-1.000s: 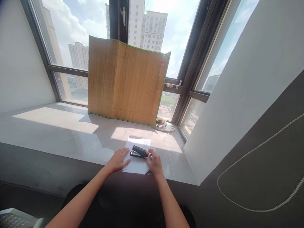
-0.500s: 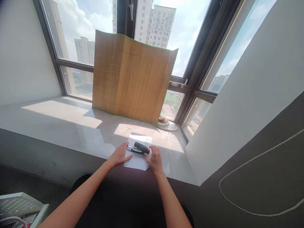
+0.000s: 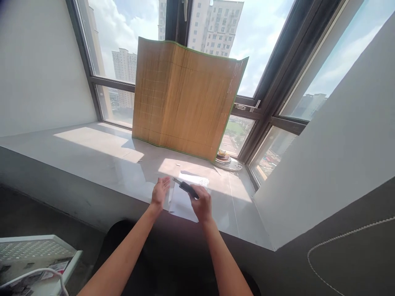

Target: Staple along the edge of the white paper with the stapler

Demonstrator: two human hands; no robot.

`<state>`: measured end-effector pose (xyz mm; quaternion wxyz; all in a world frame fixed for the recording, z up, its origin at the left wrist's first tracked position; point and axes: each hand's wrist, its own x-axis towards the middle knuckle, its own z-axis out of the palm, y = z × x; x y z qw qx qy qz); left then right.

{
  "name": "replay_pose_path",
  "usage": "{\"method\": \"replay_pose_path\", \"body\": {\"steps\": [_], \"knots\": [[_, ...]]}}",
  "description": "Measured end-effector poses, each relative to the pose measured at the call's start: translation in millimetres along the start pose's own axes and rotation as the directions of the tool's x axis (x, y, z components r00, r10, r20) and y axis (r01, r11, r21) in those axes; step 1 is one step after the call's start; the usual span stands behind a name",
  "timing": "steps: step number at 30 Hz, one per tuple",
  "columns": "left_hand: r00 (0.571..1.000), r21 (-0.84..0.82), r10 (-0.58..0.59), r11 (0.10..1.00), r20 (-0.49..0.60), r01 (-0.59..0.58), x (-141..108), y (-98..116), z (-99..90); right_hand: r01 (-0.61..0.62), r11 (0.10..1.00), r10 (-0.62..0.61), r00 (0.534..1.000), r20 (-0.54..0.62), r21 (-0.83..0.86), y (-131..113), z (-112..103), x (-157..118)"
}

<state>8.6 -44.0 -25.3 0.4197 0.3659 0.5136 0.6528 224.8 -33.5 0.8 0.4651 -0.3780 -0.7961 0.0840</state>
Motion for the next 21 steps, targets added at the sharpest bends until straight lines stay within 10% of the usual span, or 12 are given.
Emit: {"method": "replay_pose_path", "body": {"steps": [4, 9, 14, 17, 21], "knots": [[0.937, -0.596, -0.327, 0.731, 0.122, 0.333, -14.8, 16.7, 14.5, 0.534, 0.809, -0.494, 0.844, 0.210, -0.245, -35.1, -7.9, -7.7], [0.880, -0.787, -0.464, 0.504, 0.099, 0.354, -25.4, 35.4, 15.1, 0.664, 0.672, -0.623, 0.746, 0.235, -0.327, -42.8, -12.4, -8.8], [0.884, -0.794, -0.465, 0.558, -0.056, 0.243, -37.3, 47.3, 7.4, 0.158, 0.979, -0.174, 0.977, -0.126, -0.131, -25.6, 5.8, -13.4], [0.903, -0.758, -0.409, 0.629, -0.132, 0.175, -47.6, 52.2, 7.7, -0.251, 0.967, 0.254, 0.953, -0.164, 0.042, -8.7, 23.0, -16.1], [0.949, -0.670, -0.300, 0.725, -0.094, 0.163, -57.5, 54.6, 14.8, -0.446, 0.892, 0.449, 0.893, -0.034, 0.071, 4.1, 30.1, -14.4]]}}
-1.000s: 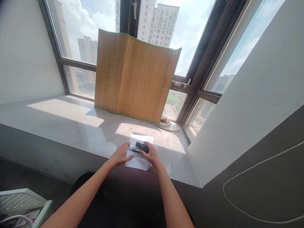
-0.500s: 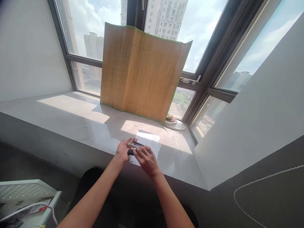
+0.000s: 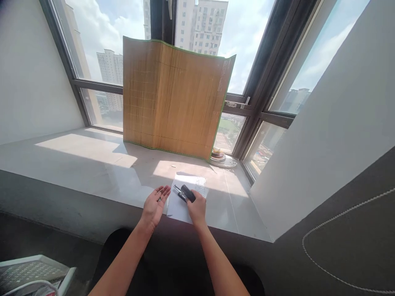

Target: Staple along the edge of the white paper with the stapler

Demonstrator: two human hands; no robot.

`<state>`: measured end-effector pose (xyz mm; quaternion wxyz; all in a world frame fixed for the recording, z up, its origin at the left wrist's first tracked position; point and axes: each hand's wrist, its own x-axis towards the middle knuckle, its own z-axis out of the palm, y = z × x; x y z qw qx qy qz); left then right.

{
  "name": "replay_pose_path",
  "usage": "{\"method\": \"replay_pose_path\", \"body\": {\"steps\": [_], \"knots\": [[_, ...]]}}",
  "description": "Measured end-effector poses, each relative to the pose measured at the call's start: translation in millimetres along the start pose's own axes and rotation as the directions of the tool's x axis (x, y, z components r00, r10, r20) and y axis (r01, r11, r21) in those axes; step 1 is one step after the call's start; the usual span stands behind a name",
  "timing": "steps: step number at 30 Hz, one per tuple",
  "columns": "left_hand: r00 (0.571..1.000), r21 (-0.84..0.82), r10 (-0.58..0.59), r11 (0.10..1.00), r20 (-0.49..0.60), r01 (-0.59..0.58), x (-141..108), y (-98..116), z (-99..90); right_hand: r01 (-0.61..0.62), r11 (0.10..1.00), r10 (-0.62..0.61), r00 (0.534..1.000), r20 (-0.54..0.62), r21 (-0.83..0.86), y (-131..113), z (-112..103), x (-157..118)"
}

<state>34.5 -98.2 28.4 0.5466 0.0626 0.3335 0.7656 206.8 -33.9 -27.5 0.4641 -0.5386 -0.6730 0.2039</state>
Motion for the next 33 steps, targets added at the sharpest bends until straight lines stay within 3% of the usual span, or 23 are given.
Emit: {"method": "replay_pose_path", "body": {"steps": [2, 4, 6, 9, 11, 15, 18, 21, 22, 23, 24, 25, 27, 28, 30, 33], "knots": [[0.997, 0.039, 0.001, 0.999, 0.072, -0.004, -4.3, -3.9, 2.6, 0.058, 0.998, -0.058, 0.997, -0.042, -0.015, -8.2, -5.6, -1.2], [0.989, 0.050, -0.013, 0.999, 0.146, 0.006, -10.2, -8.3, 5.7, 0.190, 0.982, -0.188, 0.977, -0.103, 0.010, -26.4, -13.9, -7.9], [0.976, 0.062, -0.051, 0.997, 0.210, 0.038, -18.3, -13.1, 9.6, 0.304, 0.945, -0.297, 0.952, -0.072, 0.120, -50.0, -20.5, -18.9], [0.957, 0.122, -0.086, 0.991, 0.276, 0.054, -31.8, -20.7, 15.6, 0.295, 0.891, -0.336, 0.940, 0.064, 0.346, -80.4, -23.4, -35.4], [0.950, 0.152, -0.056, 0.988, 0.307, 0.009, -38.8, -25.0, 17.6, 0.271, 0.870, -0.323, 0.944, 0.060, 0.412, -90.7, -22.5, -42.0], [0.910, 0.180, -0.051, 0.983, 0.411, -0.026, -44.3, -29.6, 15.7, 0.319, 0.852, -0.351, 0.936, 0.001, 0.416, -92.2, -21.9, -45.8], [0.869, 0.213, -0.044, 0.975, 0.492, -0.071, -37.8, -27.4, 13.6, 0.422, 0.832, -0.444, 0.896, -0.023, 0.362, -88.3, -23.8, -44.8], [0.819, 0.339, 0.062, 0.890, 0.570, -0.304, -11.7, -14.1, 9.0, 0.509, 0.821, -0.516, 0.856, -0.046, 0.258, -77.7, -29.9, -36.5], [0.792, 0.423, 0.138, 0.784, 0.595, -0.454, 2.0, -6.9, 5.1, 0.510, 0.834, -0.508, 0.859, -0.066, 0.210, -70.3, -33.7, -30.7], [0.762, 0.544, 0.215, 0.585, 0.611, -0.602, 17.6, 0.9, -0.3, 0.491, 0.857, -0.483, 0.871, -0.087, 0.159, -60.2, -38.6, -23.3], [0.743, 0.663, 0.259, 0.336, 0.617, -0.669, 33.9, 8.5, -7.4, 0.446, 0.888, -0.436, 0.894, -0.106, 0.110, -47.4, -44.6, -14.2], [0.749, 0.761, 0.282, 0.091, 0.600, -0.643, 50.0, 14.9, -15.8, 0.385, 0.921, -0.377, 0.919, -0.113, 0.060, -32.2, -51.5, -3.7], [0.805, 0.856, 0.313, -0.299, 0.505, -0.421, 77.2, 21.8, -34.5, 0.195, 0.981, -0.195, 0.977, -0.083, -0.013, 2.2, -67.3, 20.1], [0.829, 0.842, 0.298, -0.431, 0.473, -0.325, 87.0, 22.0, -43.4, 0.079, 0.994, -0.083, 0.995, -0.062, -0.079, 19.4, -75.3, 32.9], [0.841, 0.766, 0.281, -0.604, 0.463, -0.220, 98.3, 17.6, -57.1, -0.076, 0.965, 0.068, 0.997, -0.042, -0.251, 49.2, -89.6, 59.6], [0.829, 0.690, 0.260, -0.698, 0.495, -0.192, 101.3, 9.5, -65.4, -0.157, 0.921, 0.133, 0.987, -0.089, -0.357, 75.5, -99.7, 100.9]]}}
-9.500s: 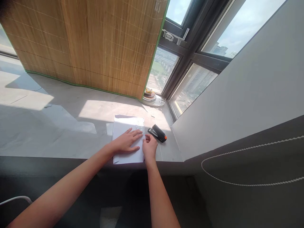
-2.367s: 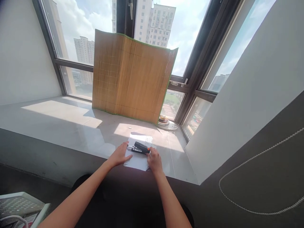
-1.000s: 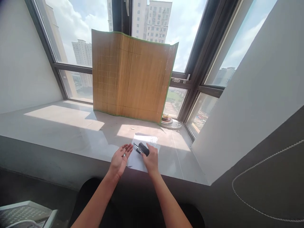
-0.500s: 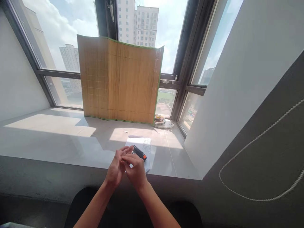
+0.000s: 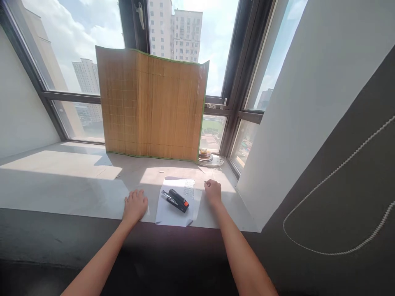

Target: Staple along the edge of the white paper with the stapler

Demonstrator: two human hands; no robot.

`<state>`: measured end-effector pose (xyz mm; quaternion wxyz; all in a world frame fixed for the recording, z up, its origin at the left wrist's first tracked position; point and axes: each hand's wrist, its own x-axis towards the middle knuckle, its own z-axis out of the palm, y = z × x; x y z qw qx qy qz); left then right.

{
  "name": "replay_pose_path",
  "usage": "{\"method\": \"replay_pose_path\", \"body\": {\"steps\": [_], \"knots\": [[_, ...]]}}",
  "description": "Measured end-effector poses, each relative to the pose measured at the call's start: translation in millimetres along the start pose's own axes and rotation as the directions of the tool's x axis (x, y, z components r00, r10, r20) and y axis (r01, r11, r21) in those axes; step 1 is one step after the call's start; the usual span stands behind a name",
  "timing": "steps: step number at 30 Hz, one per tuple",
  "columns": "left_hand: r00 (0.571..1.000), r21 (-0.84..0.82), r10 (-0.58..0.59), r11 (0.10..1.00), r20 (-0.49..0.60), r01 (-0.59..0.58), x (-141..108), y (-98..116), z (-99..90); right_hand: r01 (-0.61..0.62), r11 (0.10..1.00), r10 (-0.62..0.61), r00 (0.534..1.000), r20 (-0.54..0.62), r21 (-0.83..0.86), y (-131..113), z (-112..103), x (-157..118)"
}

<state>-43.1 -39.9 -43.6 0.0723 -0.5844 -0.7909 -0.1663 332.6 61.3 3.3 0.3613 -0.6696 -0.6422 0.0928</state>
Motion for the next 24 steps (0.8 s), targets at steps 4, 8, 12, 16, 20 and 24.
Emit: {"method": "replay_pose_path", "body": {"steps": [4, 8, 12, 16, 20, 24], "knots": [[1.000, 0.036, -0.006, 0.999, -0.007, 0.006, -0.8, 1.8, -0.6, -0.035, 0.994, 0.032, 0.999, -0.032, -0.101, -1.0, 17.6, 41.2], [1.000, 0.060, 0.001, 0.998, 0.013, -0.002, 1.1, 0.2, -2.3, 0.032, 0.984, -0.026, 0.999, 0.037, -0.175, -2.6, 42.8, 47.7], [1.000, 0.073, 0.013, 0.997, 0.001, -0.014, -0.7, -1.4, -0.2, 0.093, 0.970, -0.075, 0.993, 0.089, -0.223, 5.8, 49.9, 41.1], [1.000, 0.091, 0.024, 0.996, -0.005, -0.023, 1.0, -1.5, 0.4, 0.099, 0.958, -0.070, 0.991, 0.115, -0.269, 13.6, 48.0, 21.3], [0.996, 0.100, -0.055, 0.994, 0.066, 0.048, 26.5, 13.6, -2.9, 0.167, 0.939, -0.127, 0.981, 0.147, -0.301, 16.4, 54.7, -13.1], [0.996, -0.044, 0.073, 0.997, 0.059, -0.071, 77.5, 46.6, 1.2, 0.215, 0.914, -0.181, 0.975, 0.129, -0.344, 19.5, 59.3, -27.9]]}}
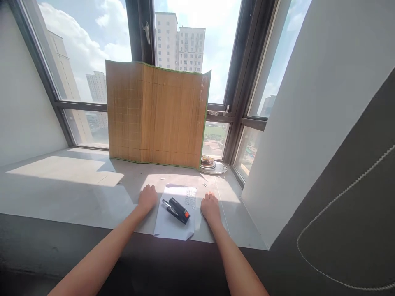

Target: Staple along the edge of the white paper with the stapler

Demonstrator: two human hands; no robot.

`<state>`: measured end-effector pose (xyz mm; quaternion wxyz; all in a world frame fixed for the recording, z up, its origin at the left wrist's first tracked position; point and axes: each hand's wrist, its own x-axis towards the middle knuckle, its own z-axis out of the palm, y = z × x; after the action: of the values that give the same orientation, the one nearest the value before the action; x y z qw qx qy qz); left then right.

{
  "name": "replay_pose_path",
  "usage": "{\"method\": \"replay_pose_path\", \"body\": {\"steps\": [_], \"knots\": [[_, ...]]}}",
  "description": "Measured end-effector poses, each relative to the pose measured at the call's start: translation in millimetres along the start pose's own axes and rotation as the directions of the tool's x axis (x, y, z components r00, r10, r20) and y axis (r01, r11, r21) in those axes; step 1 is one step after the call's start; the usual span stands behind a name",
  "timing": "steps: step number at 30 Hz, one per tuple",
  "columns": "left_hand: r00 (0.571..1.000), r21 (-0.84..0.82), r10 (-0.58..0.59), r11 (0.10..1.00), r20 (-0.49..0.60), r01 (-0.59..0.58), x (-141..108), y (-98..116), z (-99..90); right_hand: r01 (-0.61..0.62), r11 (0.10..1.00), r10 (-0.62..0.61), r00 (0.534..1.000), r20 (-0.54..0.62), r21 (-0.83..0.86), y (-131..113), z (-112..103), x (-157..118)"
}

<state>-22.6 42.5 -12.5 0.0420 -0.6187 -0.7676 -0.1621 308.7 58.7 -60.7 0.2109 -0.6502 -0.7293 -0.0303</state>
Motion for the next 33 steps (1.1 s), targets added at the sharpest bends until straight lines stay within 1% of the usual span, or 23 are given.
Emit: {"method": "replay_pose_path", "body": {"steps": [1, 2, 3, 6, 8, 10, 12, 14, 17, 21, 24, 26, 28, 29, 30, 32, 33], "knots": [[0.996, -0.049, 0.086, 0.995, -0.018, -0.087, 13.8, 6.6, 2.7, 0.008, 1.000, -0.008, 1.000, -0.007, -0.004, 0.8, 0.6, 0.2], [0.990, -0.076, 0.139, 0.987, -0.027, -0.141, 26.6, 12.0, 6.1, 0.013, 1.000, -0.013, 1.000, -0.013, -0.001, 1.9, 0.9, 1.2], [0.985, -0.093, 0.166, 0.981, -0.037, -0.169, 37.8, 15.9, 10.2, 0.016, 1.000, -0.016, 1.000, -0.019, 0.007, 3.0, 1.1, 2.5], [0.984, -0.103, 0.171, 0.979, -0.055, -0.176, 61.1, 19.1, 23.3, 0.017, 0.999, -0.015, 0.999, -0.031, 0.043, 5.4, 2.0, 5.6], [0.983, -0.108, 0.178, 0.977, -0.047, -0.183, 68.4, 16.8, 30.0, 0.013, 0.998, -0.012, 0.999, -0.035, 0.056, 5.9, 2.4, 5.9], [0.980, -0.117, 0.197, 0.973, -0.024, -0.198, 70.3, 13.8, 33.0, 0.015, 0.998, -0.013, 0.999, -0.036, 0.057, 5.6, 2.1, 5.0], [0.978, -0.128, 0.207, 0.970, -0.006, -0.206, 66.7, 10.7, 32.4, 0.015, 0.998, -0.013, 0.999, -0.037, 0.054, 4.9, 0.7, 3.6], [0.980, -0.133, 0.201, 0.971, 0.000, -0.199, 57.1, 6.7, 29.2, 0.008, 0.999, -0.007, 0.999, -0.033, 0.053, 3.9, -1.8, 2.3], [0.981, -0.133, 0.196, 0.972, 0.010, -0.193, 33.8, -1.9, 22.5, -0.001, 0.999, 0.002, 1.000, -0.021, 0.048, 2.3, -5.7, 1.1], [0.970, -0.134, 0.241, 0.963, 0.038, -0.234, 3.4, -11.9, 13.9, -0.002, 0.999, 0.002, 1.000, -0.006, 0.040, 0.0, -8.1, 1.3], [0.963, -0.180, 0.265, 0.950, 0.035, -0.255, -7.1, -12.4, 8.8, -0.024, 0.996, 0.025, 1.000, -0.011, 0.083, -1.6, -11.0, 1.9], [0.965, -0.254, 0.262, 0.933, -0.003, -0.254, -9.5, -10.3, 5.4, -0.030, 0.993, 0.033, 0.999, -0.021, 0.115, -3.5, -15.4, 1.4], [0.964, -0.390, 0.261, 0.884, -0.049, -0.259, -12.0, -7.9, 0.9, 0.011, 0.976, 0.005, 0.997, -0.075, 0.217, -7.6, -21.1, -0.3], [0.962, -0.485, 0.263, 0.834, -0.068, -0.263, -14.1, -6.8, -1.9, 0.058, 0.950, -0.026, 0.994, -0.108, 0.307, -10.9, -24.1, -1.6], [0.960, -0.589, 0.267, 0.764, -0.086, -0.265, -16.9, -5.8, -5.0, 0.122, 0.901, -0.073, 0.989, -0.131, 0.416, -15.3, -26.8, -3.2], [0.954, -0.766, 0.279, 0.588, -0.111, -0.261, -24.3, -3.9, -11.3, 0.235, 0.747, -0.185, 0.972, -0.145, 0.622, -27.1, -31.3, -6.7], [0.949, -0.823, 0.294, 0.507, -0.114, -0.256, -28.2, -2.9, -14.1, 0.259, 0.670, -0.235, 0.963, -0.132, 0.695, -34.1, -33.1, -8.6]]}}
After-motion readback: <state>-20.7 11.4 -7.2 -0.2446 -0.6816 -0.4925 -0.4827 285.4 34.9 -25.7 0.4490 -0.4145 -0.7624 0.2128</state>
